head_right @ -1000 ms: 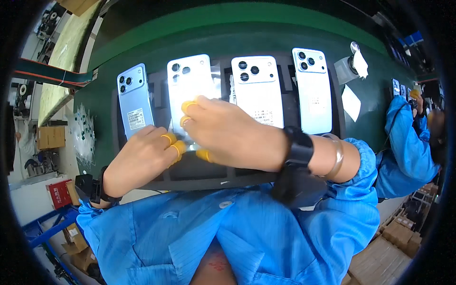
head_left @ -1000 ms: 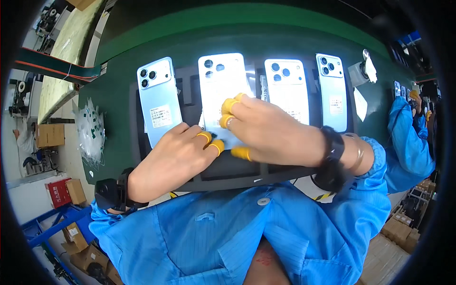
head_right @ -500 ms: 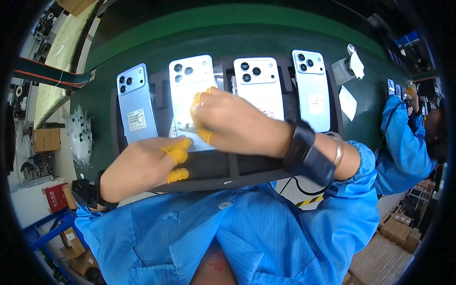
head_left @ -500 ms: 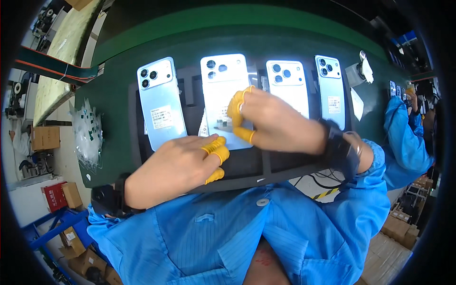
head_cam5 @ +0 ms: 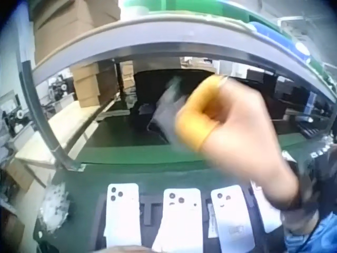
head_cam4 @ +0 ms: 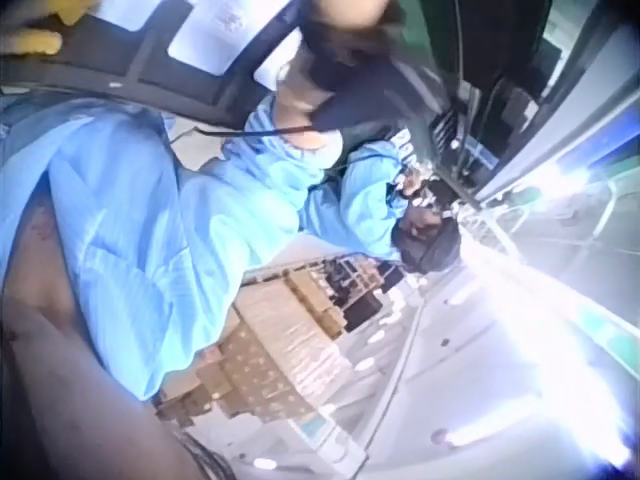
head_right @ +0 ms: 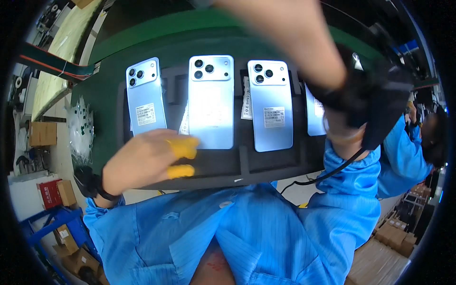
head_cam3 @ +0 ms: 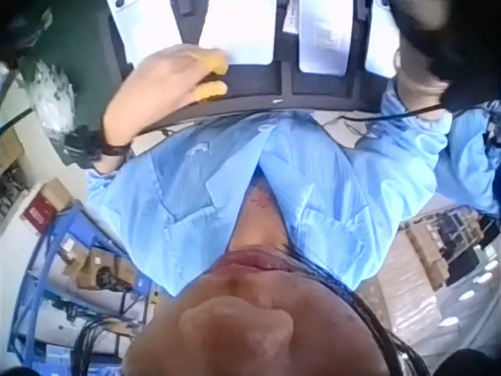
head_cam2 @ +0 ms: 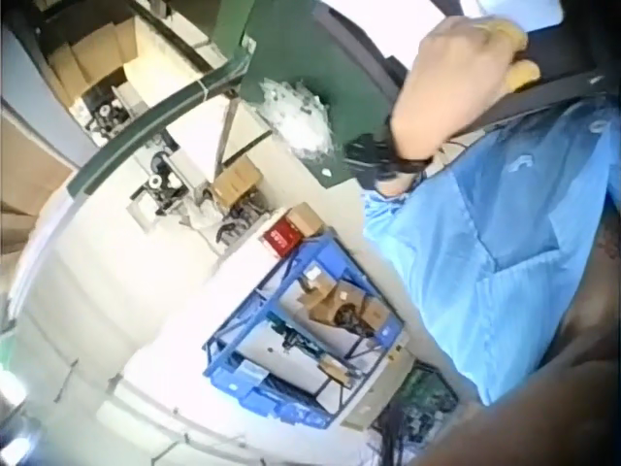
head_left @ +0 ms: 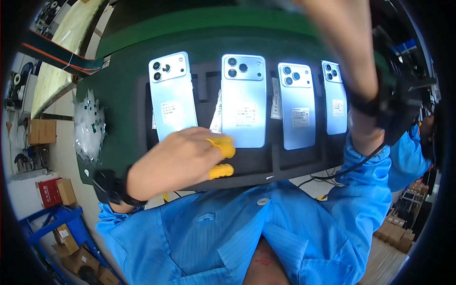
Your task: Cleaning and inspecting the back surfaces of smartphones on an assembly line.
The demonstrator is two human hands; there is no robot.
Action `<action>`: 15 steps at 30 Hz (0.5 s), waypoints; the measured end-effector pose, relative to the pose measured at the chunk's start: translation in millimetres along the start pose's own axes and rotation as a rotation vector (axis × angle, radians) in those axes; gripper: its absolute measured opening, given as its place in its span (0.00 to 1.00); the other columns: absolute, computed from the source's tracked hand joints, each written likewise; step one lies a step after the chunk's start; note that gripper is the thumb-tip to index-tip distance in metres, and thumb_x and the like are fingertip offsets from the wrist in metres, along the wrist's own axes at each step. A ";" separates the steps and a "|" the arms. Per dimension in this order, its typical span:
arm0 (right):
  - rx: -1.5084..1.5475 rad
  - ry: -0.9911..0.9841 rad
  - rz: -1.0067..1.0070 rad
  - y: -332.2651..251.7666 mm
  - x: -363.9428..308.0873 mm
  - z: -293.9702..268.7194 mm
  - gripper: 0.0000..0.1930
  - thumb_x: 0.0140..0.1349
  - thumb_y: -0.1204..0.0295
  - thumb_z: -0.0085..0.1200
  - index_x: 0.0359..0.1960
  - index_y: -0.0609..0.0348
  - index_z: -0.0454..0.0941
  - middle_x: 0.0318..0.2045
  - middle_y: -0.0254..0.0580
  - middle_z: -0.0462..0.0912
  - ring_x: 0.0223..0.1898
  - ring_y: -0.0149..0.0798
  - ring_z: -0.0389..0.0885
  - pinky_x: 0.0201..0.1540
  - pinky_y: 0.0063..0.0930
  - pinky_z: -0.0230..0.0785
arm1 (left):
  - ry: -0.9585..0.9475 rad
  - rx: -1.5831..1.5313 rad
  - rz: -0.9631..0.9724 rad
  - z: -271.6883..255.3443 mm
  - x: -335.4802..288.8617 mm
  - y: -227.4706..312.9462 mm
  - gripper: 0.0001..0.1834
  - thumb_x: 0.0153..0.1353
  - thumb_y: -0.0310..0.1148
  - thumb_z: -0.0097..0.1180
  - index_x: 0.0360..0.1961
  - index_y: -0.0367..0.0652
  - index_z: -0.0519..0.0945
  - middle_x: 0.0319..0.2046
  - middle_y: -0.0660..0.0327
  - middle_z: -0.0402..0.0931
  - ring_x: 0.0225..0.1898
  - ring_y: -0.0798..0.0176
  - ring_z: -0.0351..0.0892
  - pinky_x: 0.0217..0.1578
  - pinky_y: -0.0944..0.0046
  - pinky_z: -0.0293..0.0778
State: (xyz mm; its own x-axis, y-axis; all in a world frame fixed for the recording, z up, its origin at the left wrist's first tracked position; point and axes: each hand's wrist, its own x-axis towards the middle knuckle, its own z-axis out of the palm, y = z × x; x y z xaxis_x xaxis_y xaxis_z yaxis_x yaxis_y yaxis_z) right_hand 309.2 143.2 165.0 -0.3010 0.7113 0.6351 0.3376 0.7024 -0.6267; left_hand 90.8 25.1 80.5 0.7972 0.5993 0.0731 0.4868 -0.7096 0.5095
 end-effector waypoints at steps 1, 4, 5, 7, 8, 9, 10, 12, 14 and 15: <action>-0.162 -0.085 -0.058 -0.3 -9.8 18.1 0.06 0.47 0.77 0.57 0.28 0.66 0.77 0.22 0.46 0.79 0.24 0.38 0.80 0.27 0.26 0.72 | -0.012 -0.048 0.003 -8.3 -4.2 -7.2 0.16 0.51 0.39 0.63 0.37 0.39 0.79 0.34 0.54 0.79 0.37 0.52 0.79 0.39 0.58 0.76; -0.324 -0.053 -0.523 -0.7 -36.8 72.2 0.10 0.42 0.77 0.61 0.28 0.61 0.76 0.25 0.42 0.76 0.28 0.42 0.78 0.30 0.30 0.73 | 0.233 0.053 -0.124 -29.2 -27.4 -8.9 0.16 0.45 0.37 0.68 0.33 0.41 0.79 0.28 0.58 0.78 0.31 0.53 0.77 0.34 0.58 0.73; -0.326 -0.039 -0.599 -2.1 -46.6 91.8 0.07 0.43 0.73 0.58 0.25 0.61 0.75 0.24 0.41 0.74 0.28 0.42 0.76 0.28 0.32 0.71 | 0.314 0.168 -0.196 -32.6 -36.9 -7.5 0.15 0.44 0.37 0.68 0.30 0.40 0.79 0.25 0.60 0.76 0.29 0.54 0.75 0.32 0.59 0.72; -0.190 -0.227 -0.523 -9.4 -65.5 111.7 0.08 0.44 0.71 0.58 0.25 0.60 0.74 0.28 0.40 0.73 0.31 0.40 0.74 0.28 0.31 0.70 | 0.238 0.358 -0.349 -28.0 -51.8 -9.9 0.18 0.40 0.34 0.68 0.32 0.39 0.78 0.30 0.57 0.73 0.36 0.53 0.72 0.37 0.58 0.70; -0.164 -0.326 -0.471 -7.5 -77.1 121.0 0.10 0.43 0.72 0.60 0.27 0.62 0.75 0.29 0.42 0.73 0.32 0.42 0.74 0.30 0.31 0.70 | 0.213 0.370 -0.384 -23.4 -55.5 -12.9 0.18 0.40 0.34 0.68 0.33 0.38 0.78 0.31 0.56 0.72 0.37 0.53 0.71 0.38 0.58 0.69; -0.139 -0.424 -0.419 -2.7 -90.5 129.7 0.13 0.42 0.72 0.62 0.28 0.64 0.75 0.30 0.44 0.73 0.32 0.43 0.73 0.32 0.32 0.70 | 0.187 0.382 -0.418 -18.7 -58.4 -15.2 0.19 0.39 0.33 0.68 0.33 0.38 0.78 0.32 0.56 0.71 0.39 0.52 0.70 0.39 0.58 0.69; -0.115 -0.522 -0.364 -0.2 -96.3 134.4 0.15 0.41 0.72 0.64 0.30 0.66 0.75 0.31 0.46 0.73 0.33 0.45 0.72 0.34 0.33 0.69 | 0.141 0.396 -0.422 -15.5 -59.5 -16.3 0.20 0.38 0.32 0.67 0.34 0.38 0.77 0.34 0.55 0.70 0.41 0.52 0.69 0.40 0.58 0.68; -0.094 -0.585 -0.355 1.7 -95.9 135.2 0.17 0.41 0.70 0.66 0.32 0.67 0.75 0.32 0.47 0.73 0.35 0.44 0.72 0.36 0.31 0.69 | 0.152 0.396 -0.413 -10.2 -65.7 -18.4 0.22 0.35 0.31 0.69 0.35 0.37 0.77 0.37 0.55 0.71 0.43 0.51 0.69 0.41 0.57 0.69; -0.097 -0.642 -0.336 0.5 -94.2 133.2 0.20 0.41 0.69 0.67 0.34 0.67 0.75 0.33 0.47 0.73 0.37 0.43 0.72 0.37 0.31 0.69 | 0.188 0.447 -0.372 -5.0 -70.6 -25.8 0.20 0.35 0.29 0.68 0.33 0.38 0.79 0.36 0.56 0.73 0.43 0.53 0.70 0.40 0.58 0.70; -0.111 -0.668 -0.323 -2.3 -92.8 130.3 0.20 0.41 0.68 0.67 0.35 0.67 0.76 0.33 0.47 0.73 0.37 0.43 0.72 0.38 0.31 0.69 | 0.181 0.428 -0.344 -6.6 -70.7 -27.7 0.18 0.35 0.29 0.68 0.32 0.39 0.79 0.35 0.57 0.73 0.41 0.54 0.71 0.40 0.58 0.70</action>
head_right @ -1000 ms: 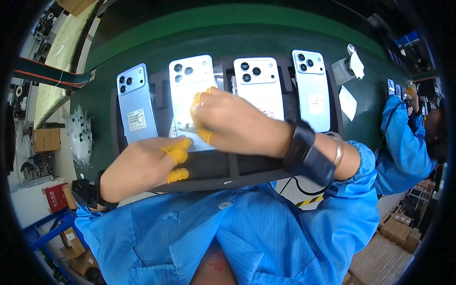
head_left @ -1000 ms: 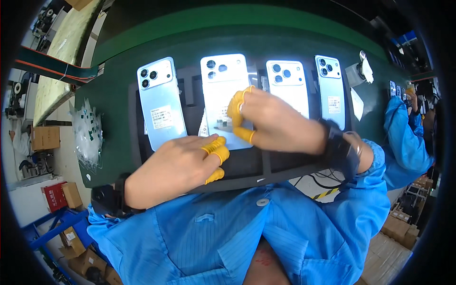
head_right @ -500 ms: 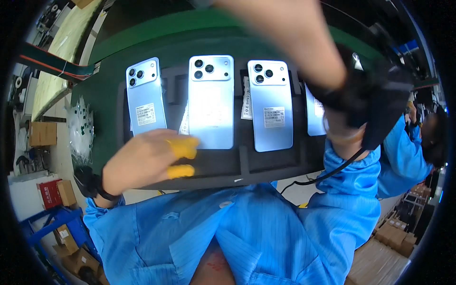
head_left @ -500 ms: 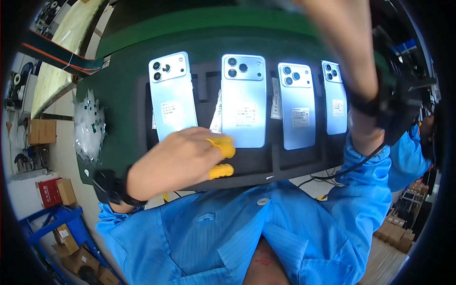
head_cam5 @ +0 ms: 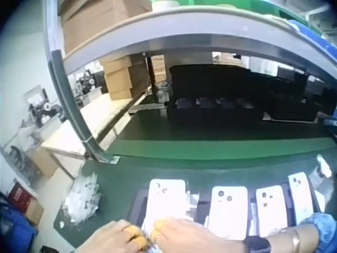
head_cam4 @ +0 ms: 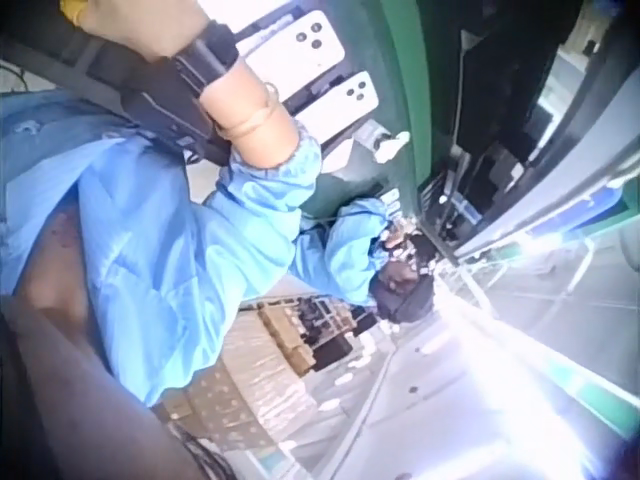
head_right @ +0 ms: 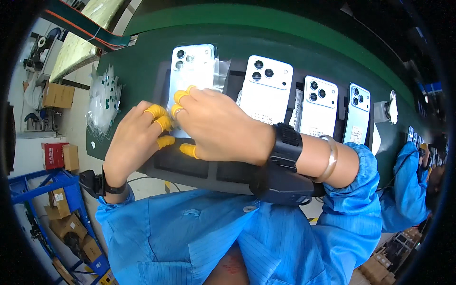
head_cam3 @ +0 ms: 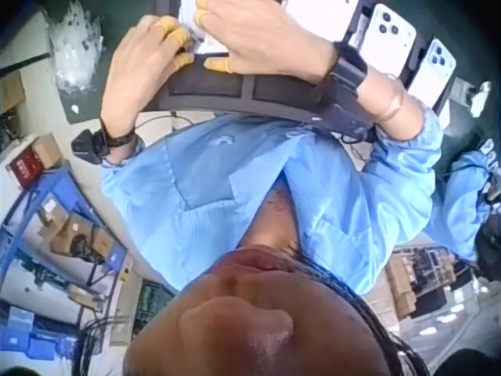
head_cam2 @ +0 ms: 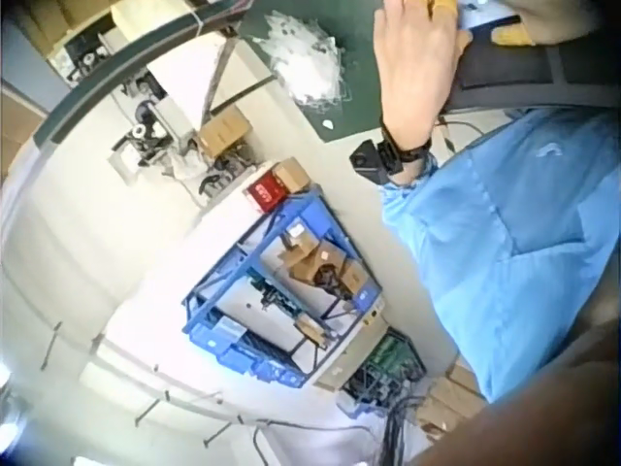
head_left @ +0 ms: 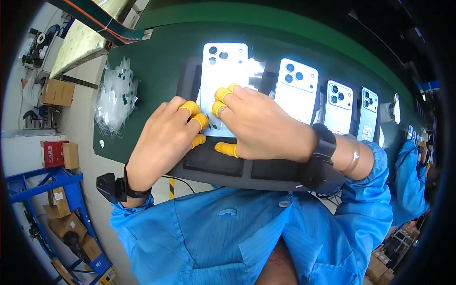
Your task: Cleaning and inspecting the back surfaces of smartphones on an assembly line.
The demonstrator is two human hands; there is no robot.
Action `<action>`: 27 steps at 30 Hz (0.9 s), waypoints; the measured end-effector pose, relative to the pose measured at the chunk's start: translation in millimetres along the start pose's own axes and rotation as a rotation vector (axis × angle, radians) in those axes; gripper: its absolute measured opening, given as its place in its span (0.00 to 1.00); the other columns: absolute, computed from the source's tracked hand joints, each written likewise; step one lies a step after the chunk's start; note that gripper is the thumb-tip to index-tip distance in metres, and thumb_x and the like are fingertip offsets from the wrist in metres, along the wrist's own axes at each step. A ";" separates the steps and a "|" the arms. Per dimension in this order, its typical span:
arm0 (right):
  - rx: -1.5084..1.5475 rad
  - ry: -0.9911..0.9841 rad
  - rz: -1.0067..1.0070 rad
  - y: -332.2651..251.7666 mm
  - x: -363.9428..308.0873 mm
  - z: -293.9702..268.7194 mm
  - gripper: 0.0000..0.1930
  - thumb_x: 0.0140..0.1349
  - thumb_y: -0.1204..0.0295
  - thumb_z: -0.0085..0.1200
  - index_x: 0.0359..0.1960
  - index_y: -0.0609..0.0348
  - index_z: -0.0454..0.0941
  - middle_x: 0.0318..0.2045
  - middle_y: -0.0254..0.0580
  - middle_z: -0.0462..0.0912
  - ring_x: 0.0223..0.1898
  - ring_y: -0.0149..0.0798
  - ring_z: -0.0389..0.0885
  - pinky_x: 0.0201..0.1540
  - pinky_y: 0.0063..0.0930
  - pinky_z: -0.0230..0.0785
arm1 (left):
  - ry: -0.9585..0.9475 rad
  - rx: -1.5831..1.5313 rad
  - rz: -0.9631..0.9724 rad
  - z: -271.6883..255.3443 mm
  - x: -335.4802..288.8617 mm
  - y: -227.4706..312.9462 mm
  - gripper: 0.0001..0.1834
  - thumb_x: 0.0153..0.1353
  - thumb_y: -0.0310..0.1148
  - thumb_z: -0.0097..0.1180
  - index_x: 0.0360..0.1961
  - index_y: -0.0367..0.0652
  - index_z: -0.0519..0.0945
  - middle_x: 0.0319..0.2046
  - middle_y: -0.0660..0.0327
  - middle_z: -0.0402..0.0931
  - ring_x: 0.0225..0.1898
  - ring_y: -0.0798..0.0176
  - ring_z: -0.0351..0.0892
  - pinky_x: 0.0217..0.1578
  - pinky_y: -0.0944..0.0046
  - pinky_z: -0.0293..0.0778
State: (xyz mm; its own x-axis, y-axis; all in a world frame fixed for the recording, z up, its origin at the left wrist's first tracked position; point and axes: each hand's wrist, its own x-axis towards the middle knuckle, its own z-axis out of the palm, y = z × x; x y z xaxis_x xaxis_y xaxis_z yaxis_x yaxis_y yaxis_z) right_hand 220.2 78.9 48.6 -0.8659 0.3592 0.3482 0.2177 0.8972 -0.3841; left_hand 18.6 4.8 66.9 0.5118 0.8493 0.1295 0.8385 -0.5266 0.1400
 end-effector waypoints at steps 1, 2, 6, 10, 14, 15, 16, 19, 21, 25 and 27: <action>-0.005 -0.028 0.015 -1.2 0.0 -1.5 0.21 0.41 0.67 0.68 0.35 0.67 0.76 0.33 0.46 0.73 0.37 0.43 0.71 0.38 0.31 0.68 | -0.005 -0.020 0.028 -2.2 1.2 -1.5 0.17 0.35 0.29 0.68 0.31 0.39 0.79 0.34 0.58 0.74 0.40 0.54 0.71 0.39 0.59 0.70; -0.005 -0.021 0.006 -0.3 0.4 -1.3 0.22 0.41 0.67 0.68 0.35 0.67 0.76 0.33 0.46 0.73 0.38 0.43 0.71 0.38 0.31 0.68 | -0.007 -0.039 0.057 -4.6 3.0 -3.3 0.16 0.35 0.28 0.68 0.30 0.40 0.79 0.32 0.59 0.74 0.38 0.55 0.72 0.38 0.59 0.70; -0.011 0.006 -0.003 1.9 1.4 3.4 0.21 0.41 0.69 0.67 0.36 0.68 0.76 0.33 0.46 0.73 0.38 0.43 0.71 0.38 0.31 0.69 | 0.037 -0.009 0.104 -9.5 6.0 -12.2 0.13 0.39 0.28 0.68 0.28 0.41 0.79 0.27 0.59 0.75 0.28 0.55 0.73 0.31 0.60 0.70; -0.043 -0.009 0.017 1.4 1.4 3.1 0.15 0.44 0.74 0.63 0.34 0.67 0.76 0.34 0.46 0.73 0.39 0.44 0.71 0.39 0.31 0.69 | 0.120 -0.093 0.021 -2.3 4.0 -8.8 0.13 0.43 0.31 0.68 0.31 0.41 0.79 0.26 0.57 0.77 0.26 0.52 0.75 0.27 0.59 0.72; 0.121 0.017 0.090 12.6 -0.4 -2.3 0.08 0.46 0.79 0.55 0.30 0.66 0.76 0.33 0.51 0.76 0.36 0.49 0.76 0.35 0.37 0.72 | -0.012 -0.341 -0.060 -11.2 0.1 4.6 0.18 0.45 0.35 0.66 0.33 0.36 0.76 0.26 0.55 0.79 0.33 0.51 0.80 0.38 0.57 0.77; 0.177 0.014 0.141 17.7 2.1 -7.0 0.07 0.46 0.79 0.55 0.29 0.67 0.76 0.32 0.53 0.77 0.34 0.51 0.77 0.35 0.39 0.72 | -0.015 -0.281 -0.032 -12.5 -1.9 9.6 0.21 0.46 0.37 0.66 0.37 0.35 0.76 0.28 0.54 0.79 0.34 0.51 0.80 0.47 0.56 0.75; 0.233 0.011 0.192 23.4 5.6 -13.4 0.07 0.46 0.79 0.54 0.29 0.67 0.76 0.30 0.55 0.77 0.33 0.53 0.79 0.34 0.41 0.72 | -0.039 -0.276 -0.037 -12.6 -2.3 10.6 0.21 0.46 0.36 0.66 0.38 0.35 0.76 0.28 0.54 0.80 0.34 0.52 0.81 0.48 0.56 0.75; 0.206 0.280 0.276 48.0 21.9 -47.3 0.08 0.48 0.76 0.55 0.29 0.68 0.80 0.26 0.58 0.80 0.29 0.54 0.82 0.33 0.40 0.74 | -0.107 -0.264 -0.052 -12.7 -4.5 12.3 0.21 0.45 0.33 0.65 0.40 0.35 0.76 0.27 0.56 0.80 0.34 0.55 0.81 0.53 0.55 0.72; 0.105 0.509 0.234 55.8 27.0 -74.9 0.06 0.49 0.79 0.56 0.30 0.66 0.79 0.24 0.52 0.79 0.26 0.52 0.79 0.33 0.37 0.73 | -0.131 -0.246 -0.048 -14.0 -0.4 11.8 0.21 0.45 0.33 0.65 0.41 0.35 0.76 0.27 0.56 0.80 0.33 0.55 0.81 0.53 0.56 0.72; 0.135 0.775 0.331 49.1 41.8 -134.0 0.04 0.55 0.80 0.56 0.31 0.67 0.75 0.24 0.35 0.78 0.27 0.24 0.75 0.29 0.17 0.69 | -0.120 -0.160 -0.085 -11.7 -4.8 17.5 0.22 0.48 0.36 0.65 0.43 0.36 0.76 0.25 0.57 0.79 0.33 0.55 0.81 0.52 0.55 0.72; 0.085 0.679 0.250 40.6 29.2 -141.9 0.06 0.55 0.80 0.58 0.35 0.66 0.77 0.28 0.38 0.80 0.30 0.28 0.77 0.33 0.20 0.70 | -0.151 -0.201 -0.074 -24.4 5.1 14.2 0.25 0.47 0.37 0.67 0.45 0.37 0.75 0.31 0.54 0.80 0.38 0.53 0.81 0.54 0.55 0.71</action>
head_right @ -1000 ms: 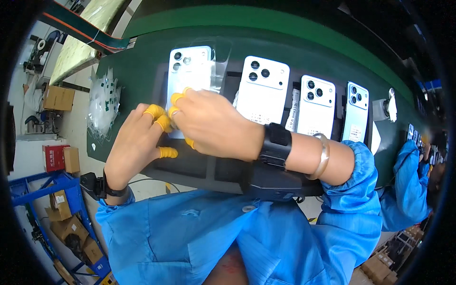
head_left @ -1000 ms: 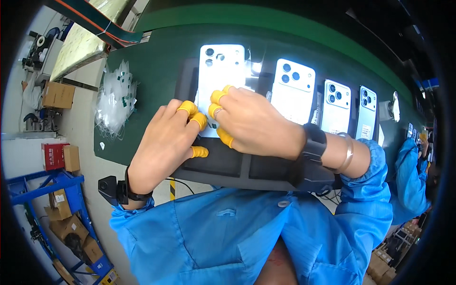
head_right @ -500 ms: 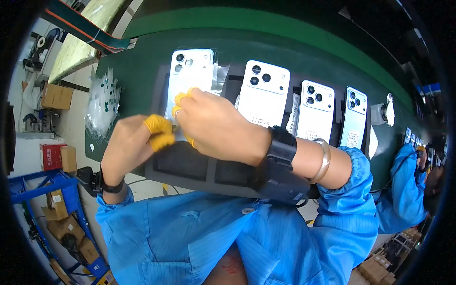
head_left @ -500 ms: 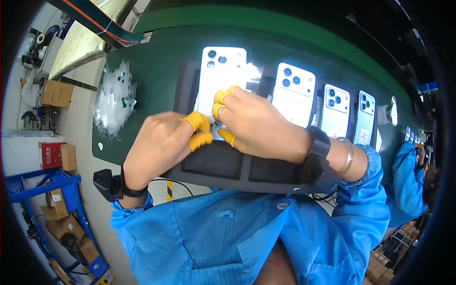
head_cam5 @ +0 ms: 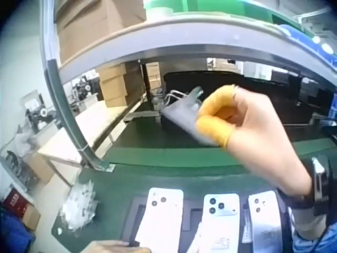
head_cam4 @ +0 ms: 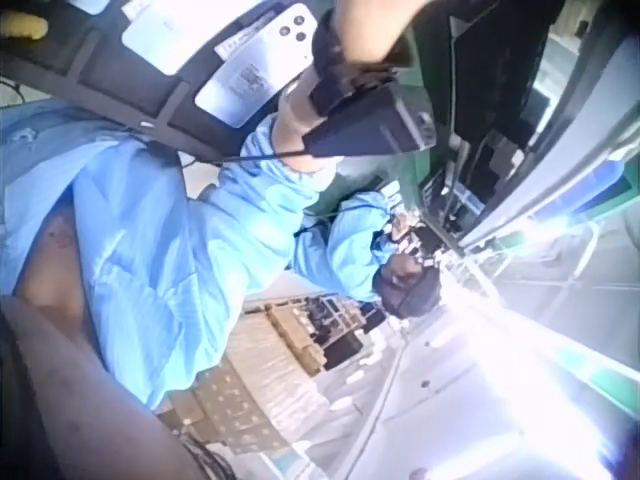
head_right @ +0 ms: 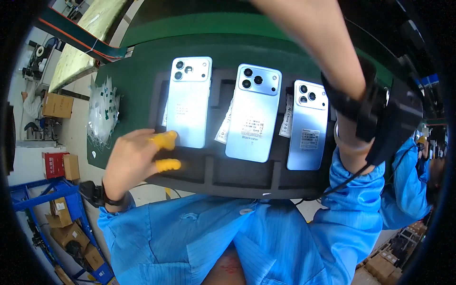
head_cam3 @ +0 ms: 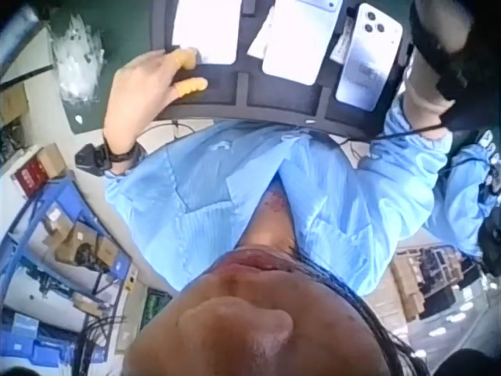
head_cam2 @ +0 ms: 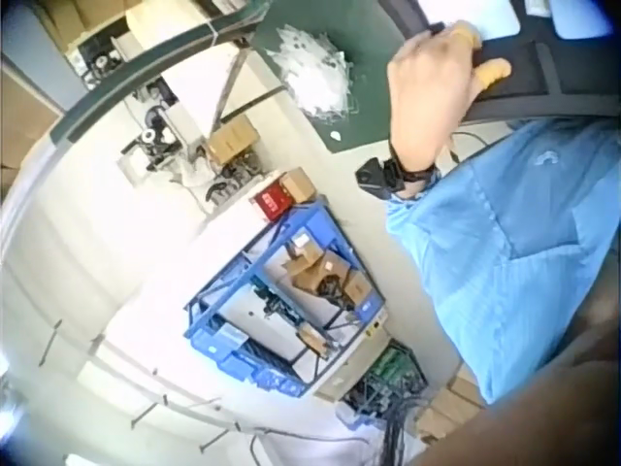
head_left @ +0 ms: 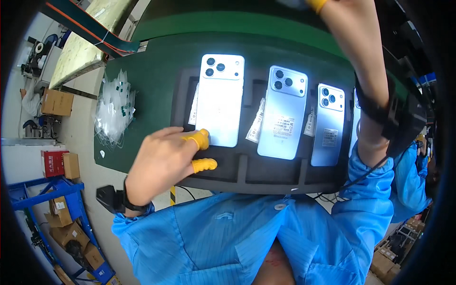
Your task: Cleaning and inspecting the back surfaces of smartphones on an assembly line.
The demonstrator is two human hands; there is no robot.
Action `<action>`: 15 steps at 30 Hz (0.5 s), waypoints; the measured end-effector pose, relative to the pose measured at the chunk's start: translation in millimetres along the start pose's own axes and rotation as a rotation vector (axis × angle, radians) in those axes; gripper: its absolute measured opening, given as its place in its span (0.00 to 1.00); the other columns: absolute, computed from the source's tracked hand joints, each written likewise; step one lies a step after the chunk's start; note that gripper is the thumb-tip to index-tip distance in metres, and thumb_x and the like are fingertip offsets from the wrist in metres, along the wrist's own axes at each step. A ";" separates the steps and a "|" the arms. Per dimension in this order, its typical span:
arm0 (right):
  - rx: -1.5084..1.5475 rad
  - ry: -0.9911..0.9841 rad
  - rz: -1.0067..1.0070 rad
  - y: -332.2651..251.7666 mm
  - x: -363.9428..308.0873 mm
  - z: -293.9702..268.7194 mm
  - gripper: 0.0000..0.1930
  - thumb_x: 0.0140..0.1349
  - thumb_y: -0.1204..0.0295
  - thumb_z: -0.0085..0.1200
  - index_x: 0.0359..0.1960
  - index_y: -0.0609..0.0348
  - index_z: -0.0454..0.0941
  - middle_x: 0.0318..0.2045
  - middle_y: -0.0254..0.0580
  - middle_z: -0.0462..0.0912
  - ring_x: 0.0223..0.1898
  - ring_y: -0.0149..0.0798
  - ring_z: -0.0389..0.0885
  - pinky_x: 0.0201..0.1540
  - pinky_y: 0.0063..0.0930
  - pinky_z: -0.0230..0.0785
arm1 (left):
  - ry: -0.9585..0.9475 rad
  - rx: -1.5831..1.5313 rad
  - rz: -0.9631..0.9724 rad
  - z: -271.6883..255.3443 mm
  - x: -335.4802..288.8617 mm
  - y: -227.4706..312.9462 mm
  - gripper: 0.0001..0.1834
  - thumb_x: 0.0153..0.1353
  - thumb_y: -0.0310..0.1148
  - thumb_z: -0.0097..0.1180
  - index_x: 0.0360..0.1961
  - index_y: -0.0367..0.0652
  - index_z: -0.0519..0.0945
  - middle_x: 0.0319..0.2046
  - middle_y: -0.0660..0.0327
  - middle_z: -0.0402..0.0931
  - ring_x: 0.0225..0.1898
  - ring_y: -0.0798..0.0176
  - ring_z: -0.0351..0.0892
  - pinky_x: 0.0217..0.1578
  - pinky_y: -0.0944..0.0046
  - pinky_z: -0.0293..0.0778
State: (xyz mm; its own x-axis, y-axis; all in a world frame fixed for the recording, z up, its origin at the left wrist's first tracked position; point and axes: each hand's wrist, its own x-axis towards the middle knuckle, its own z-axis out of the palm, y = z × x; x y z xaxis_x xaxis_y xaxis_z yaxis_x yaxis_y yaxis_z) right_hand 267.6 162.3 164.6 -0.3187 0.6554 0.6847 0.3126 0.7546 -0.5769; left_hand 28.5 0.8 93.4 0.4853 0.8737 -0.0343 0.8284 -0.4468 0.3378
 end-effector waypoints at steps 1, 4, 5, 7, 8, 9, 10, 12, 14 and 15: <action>-0.001 -0.129 -0.040 -6.7 -5.1 -4.9 0.07 0.55 0.80 0.58 0.36 0.66 0.77 0.30 0.39 0.81 0.31 0.30 0.78 0.35 0.21 0.71 | -0.017 -0.020 0.008 -5.9 5.8 -1.5 0.26 0.47 0.38 0.68 0.46 0.37 0.75 0.34 0.53 0.80 0.41 0.52 0.81 0.54 0.55 0.70; 0.079 -0.364 -0.415 -2.9 -29.9 12.4 0.12 0.52 0.78 0.63 0.40 0.63 0.79 0.36 0.45 0.82 0.38 0.42 0.82 0.43 0.30 0.75 | 0.789 0.026 0.122 -0.6 5.0 -10.3 0.38 0.40 0.34 0.73 0.55 0.40 0.73 0.61 0.46 0.63 0.63 0.43 0.61 0.59 0.49 0.62; 0.152 -0.384 -0.488 -12.5 -38.9 25.4 0.12 0.51 0.78 0.63 0.38 0.63 0.79 0.36 0.46 0.82 0.38 0.44 0.82 0.43 0.31 0.74 | 0.832 0.080 0.126 2.0 7.8 -12.3 0.38 0.41 0.34 0.73 0.56 0.41 0.71 0.61 0.48 0.62 0.63 0.44 0.61 0.60 0.49 0.61; 0.192 -0.528 -0.461 -23.0 -47.2 24.8 0.17 0.48 0.77 0.66 0.42 0.62 0.78 0.42 0.50 0.79 0.45 0.48 0.78 0.47 0.35 0.71 | 0.859 0.100 0.079 -5.0 5.1 -7.1 0.35 0.44 0.31 0.70 0.56 0.40 0.72 0.60 0.49 0.63 0.61 0.46 0.64 0.60 0.49 0.61; 0.186 -0.598 -0.434 -26.6 -54.3 24.2 0.20 0.46 0.77 0.67 0.43 0.62 0.77 0.45 0.52 0.78 0.48 0.50 0.77 0.49 0.37 0.69 | 0.852 0.041 0.053 -3.8 4.6 -8.6 0.31 0.46 0.29 0.68 0.54 0.38 0.74 0.59 0.50 0.65 0.59 0.47 0.66 0.60 0.49 0.62; 0.159 -0.625 -0.403 -28.1 -54.2 15.3 0.23 0.46 0.74 0.68 0.46 0.62 0.76 0.48 0.54 0.76 0.50 0.51 0.75 0.52 0.39 0.68 | 0.932 -0.146 0.029 -1.6 0.2 -17.9 0.28 0.48 0.25 0.66 0.53 0.35 0.74 0.57 0.50 0.68 0.57 0.50 0.68 0.59 0.51 0.63; 0.132 -0.653 -0.374 -29.9 -54.0 6.0 0.27 0.45 0.71 0.69 0.48 0.62 0.75 0.51 0.56 0.75 0.53 0.53 0.74 0.55 0.42 0.66 | 1.007 -0.334 0.003 -0.5 -5.8 -29.5 0.25 0.50 0.21 0.63 0.51 0.33 0.74 0.55 0.50 0.70 0.55 0.54 0.70 0.58 0.53 0.64; 0.221 -0.629 -0.358 -17.5 -61.1 -2.6 0.32 0.45 0.64 0.68 0.52 0.61 0.71 0.54 0.57 0.72 0.54 0.53 0.73 0.56 0.44 0.64 | 1.181 -0.083 -0.143 -4.1 -21.6 -53.9 0.20 0.52 0.15 0.59 0.49 0.31 0.76 0.49 0.52 0.75 0.50 0.59 0.75 0.55 0.58 0.67; 0.234 -0.637 -0.251 -7.2 -69.7 -29.8 0.35 0.48 0.56 0.64 0.56 0.60 0.68 0.57 0.57 0.70 0.55 0.52 0.73 0.57 0.43 0.65 | 1.219 0.520 -0.344 -19.4 -35.5 -90.2 0.17 0.54 0.17 0.59 0.46 0.31 0.77 0.43 0.55 0.79 0.44 0.61 0.78 0.49 0.60 0.72; 0.232 -0.636 -0.197 -0.6 -74.5 -45.8 0.37 0.49 0.52 0.62 0.58 0.60 0.66 0.58 0.57 0.68 0.55 0.52 0.73 0.57 0.43 0.65 | 1.086 0.592 -0.502 -15.6 -48.5 -112.8 0.17 0.55 0.21 0.59 0.47 0.31 0.77 0.43 0.55 0.79 0.43 0.60 0.78 0.49 0.60 0.72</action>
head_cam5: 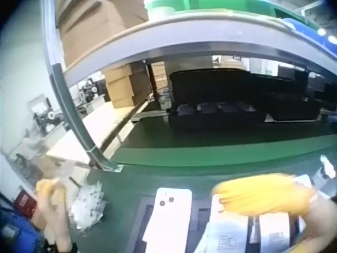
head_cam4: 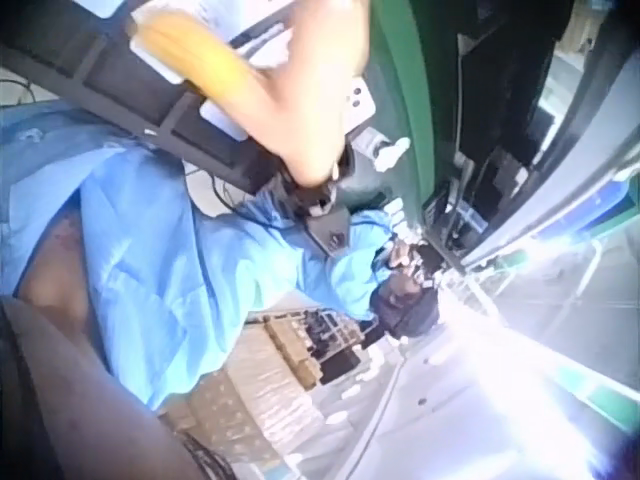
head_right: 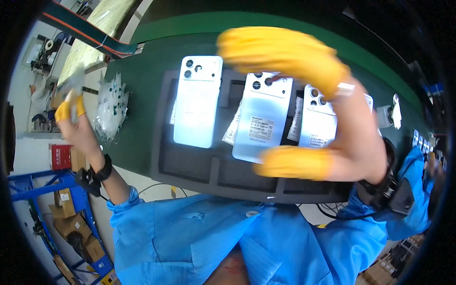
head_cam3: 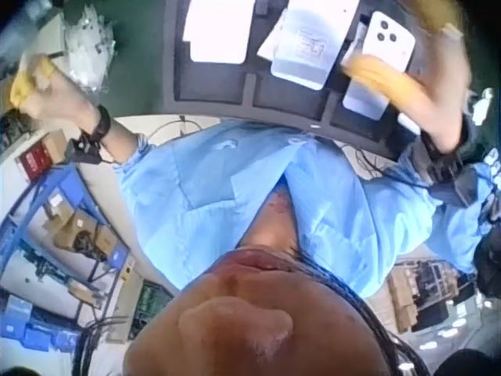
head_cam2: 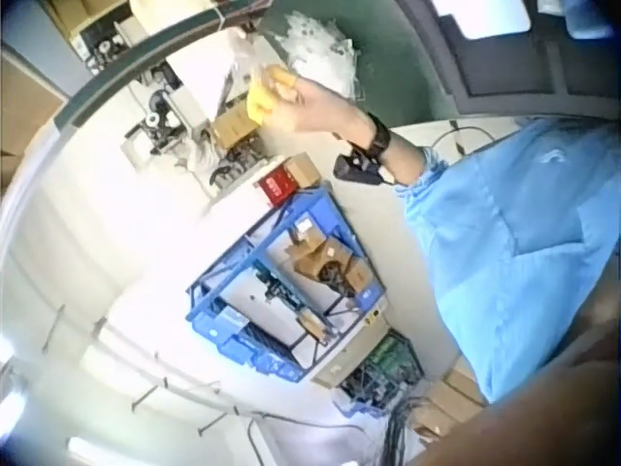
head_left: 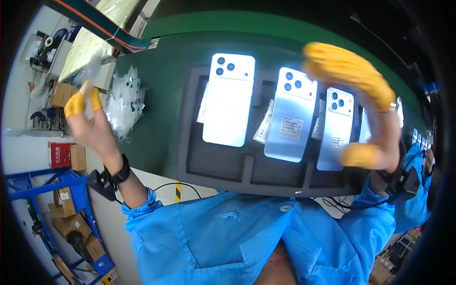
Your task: Cleaning and inspecting the back surfaces of smartphones on an assembly line.
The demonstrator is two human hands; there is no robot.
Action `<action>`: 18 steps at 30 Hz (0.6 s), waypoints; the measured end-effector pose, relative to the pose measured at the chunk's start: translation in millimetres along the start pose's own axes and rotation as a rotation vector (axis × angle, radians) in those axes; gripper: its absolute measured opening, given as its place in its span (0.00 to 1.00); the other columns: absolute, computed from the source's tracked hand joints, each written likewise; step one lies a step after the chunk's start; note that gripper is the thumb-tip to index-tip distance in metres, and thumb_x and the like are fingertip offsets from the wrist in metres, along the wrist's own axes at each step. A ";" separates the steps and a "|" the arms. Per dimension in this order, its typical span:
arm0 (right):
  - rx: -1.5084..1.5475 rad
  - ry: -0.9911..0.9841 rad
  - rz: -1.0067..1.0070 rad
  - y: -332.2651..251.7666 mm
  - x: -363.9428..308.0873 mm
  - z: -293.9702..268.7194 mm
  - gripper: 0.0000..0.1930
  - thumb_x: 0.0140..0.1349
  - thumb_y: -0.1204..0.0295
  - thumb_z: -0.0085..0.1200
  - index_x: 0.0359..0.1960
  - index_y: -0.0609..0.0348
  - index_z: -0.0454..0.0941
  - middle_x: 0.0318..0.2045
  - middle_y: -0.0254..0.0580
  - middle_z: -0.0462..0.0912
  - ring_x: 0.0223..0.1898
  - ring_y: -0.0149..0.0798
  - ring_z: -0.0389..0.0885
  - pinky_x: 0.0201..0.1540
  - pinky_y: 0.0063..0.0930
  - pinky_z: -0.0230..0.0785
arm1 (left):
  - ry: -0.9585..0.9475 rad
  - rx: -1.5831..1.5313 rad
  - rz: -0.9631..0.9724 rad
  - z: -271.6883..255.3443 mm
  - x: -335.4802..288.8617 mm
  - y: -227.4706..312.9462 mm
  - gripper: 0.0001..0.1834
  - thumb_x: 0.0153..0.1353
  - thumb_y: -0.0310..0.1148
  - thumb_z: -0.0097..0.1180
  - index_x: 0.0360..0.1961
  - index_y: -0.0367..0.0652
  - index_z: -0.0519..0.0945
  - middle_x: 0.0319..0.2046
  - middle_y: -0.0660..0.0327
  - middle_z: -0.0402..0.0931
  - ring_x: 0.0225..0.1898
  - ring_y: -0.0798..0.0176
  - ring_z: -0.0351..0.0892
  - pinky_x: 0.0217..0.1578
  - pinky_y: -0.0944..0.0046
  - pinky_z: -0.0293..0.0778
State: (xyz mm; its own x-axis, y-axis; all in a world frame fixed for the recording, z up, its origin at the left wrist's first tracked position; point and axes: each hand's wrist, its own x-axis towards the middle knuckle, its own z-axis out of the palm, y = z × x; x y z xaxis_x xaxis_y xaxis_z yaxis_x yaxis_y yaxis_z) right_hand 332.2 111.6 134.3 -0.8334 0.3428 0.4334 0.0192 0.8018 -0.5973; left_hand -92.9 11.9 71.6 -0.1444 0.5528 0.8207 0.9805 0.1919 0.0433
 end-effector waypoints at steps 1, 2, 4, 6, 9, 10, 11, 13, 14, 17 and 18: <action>0.002 0.025 0.065 1.9 -16.1 -9.8 0.40 0.50 0.48 0.60 0.60 0.59 0.64 0.59 0.57 0.67 0.56 0.51 0.74 0.57 0.43 0.65 | -0.130 0.143 -0.043 15.0 -13.0 -23.9 0.17 0.56 0.24 0.60 0.48 0.31 0.76 0.42 0.55 0.79 0.43 0.60 0.78 0.48 0.60 0.72; -0.014 0.063 0.131 2.2 -31.0 -19.5 0.42 0.51 0.44 0.58 0.62 0.59 0.62 0.61 0.58 0.66 0.56 0.50 0.74 0.57 0.42 0.66 | -0.262 0.283 -0.089 24.2 -24.2 -38.3 0.18 0.58 0.27 0.60 0.48 0.31 0.76 0.42 0.56 0.79 0.42 0.60 0.77 0.47 0.61 0.73; -0.104 0.179 0.280 -3.8 -66.9 -36.9 0.44 0.53 0.39 0.55 0.64 0.57 0.61 0.62 0.56 0.65 0.57 0.48 0.74 0.58 0.42 0.66 | -0.658 0.030 -0.374 33.1 -27.5 -35.4 0.18 0.61 0.30 0.56 0.51 0.34 0.75 0.43 0.54 0.77 0.44 0.58 0.78 0.46 0.59 0.73; -0.162 0.280 0.388 -1.5 -98.5 -53.1 0.43 0.54 0.39 0.53 0.64 0.56 0.61 0.62 0.54 0.65 0.57 0.46 0.73 0.59 0.43 0.65 | -0.855 -0.387 -0.584 28.2 -35.7 -55.6 0.20 0.63 0.33 0.52 0.54 0.36 0.72 0.45 0.53 0.76 0.46 0.56 0.78 0.47 0.57 0.74; -0.201 0.457 0.505 -3.8 -156.7 -88.0 0.39 0.58 0.42 0.50 0.64 0.55 0.62 0.63 0.50 0.65 0.59 0.45 0.72 0.62 0.42 0.61 | -0.864 -0.980 -0.637 5.7 -34.1 -75.6 0.24 0.68 0.38 0.43 0.61 0.36 0.64 0.50 0.51 0.73 0.50 0.53 0.77 0.51 0.56 0.74; -0.254 0.517 0.535 -7.7 -175.0 -94.9 0.35 0.61 0.46 0.49 0.64 0.55 0.62 0.62 0.50 0.66 0.58 0.45 0.73 0.62 0.42 0.63 | -0.828 -1.157 -0.459 3.8 -41.1 -95.6 0.23 0.69 0.36 0.40 0.61 0.34 0.65 0.53 0.50 0.72 0.51 0.55 0.77 0.51 0.58 0.74; -0.359 0.563 0.563 -14.0 -186.7 -95.7 0.32 0.63 0.51 0.48 0.64 0.56 0.63 0.61 0.50 0.67 0.58 0.45 0.73 0.61 0.41 0.64 | -0.787 -0.989 -0.461 2.4 -30.7 -83.8 0.24 0.70 0.38 0.40 0.61 0.34 0.64 0.55 0.49 0.71 0.52 0.55 0.76 0.51 0.58 0.74; -0.494 0.677 0.603 -28.1 -204.9 -98.2 0.25 0.68 0.60 0.46 0.63 0.57 0.64 0.60 0.50 0.68 0.56 0.46 0.74 0.59 0.40 0.67 | -0.571 -0.848 -0.545 -3.8 -9.8 -72.2 0.25 0.70 0.43 0.41 0.61 0.36 0.65 0.54 0.48 0.71 0.52 0.54 0.75 0.50 0.58 0.74; -0.404 0.762 0.580 -26.6 -199.4 -96.4 0.24 0.68 0.62 0.47 0.62 0.57 0.64 0.59 0.49 0.70 0.55 0.46 0.75 0.58 0.38 0.68 | -0.503 -0.767 -0.470 -3.3 -7.8 -94.6 0.23 0.70 0.38 0.40 0.60 0.35 0.67 0.51 0.49 0.74 0.50 0.56 0.77 0.49 0.59 0.74; -0.118 0.969 0.453 -24.3 -211.6 -104.4 0.22 0.67 0.67 0.48 0.61 0.60 0.66 0.57 0.50 0.71 0.55 0.45 0.75 0.57 0.36 0.70 | -0.455 -0.804 -0.441 1.9 10.4 -74.0 0.20 0.69 0.33 0.41 0.58 0.33 0.69 0.47 0.52 0.77 0.47 0.60 0.79 0.49 0.65 0.74; -0.065 0.993 0.419 -23.3 -229.5 -114.6 0.21 0.69 0.68 0.45 0.61 0.62 0.65 0.58 0.53 0.69 0.56 0.44 0.74 0.58 0.39 0.70 | -0.511 -0.812 -0.423 10.8 13.7 -73.1 0.20 0.69 0.33 0.42 0.58 0.34 0.69 0.47 0.52 0.77 0.47 0.61 0.79 0.51 0.65 0.72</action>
State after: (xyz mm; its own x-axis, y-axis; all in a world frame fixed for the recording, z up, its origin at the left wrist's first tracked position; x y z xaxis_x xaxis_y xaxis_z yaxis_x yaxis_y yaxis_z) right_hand 586.3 70.3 126.1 0.0662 0.8164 0.5737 0.2529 0.5425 -0.8011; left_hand -167.9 14.1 73.6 -0.3501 0.8805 0.3195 0.6045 -0.0482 0.7951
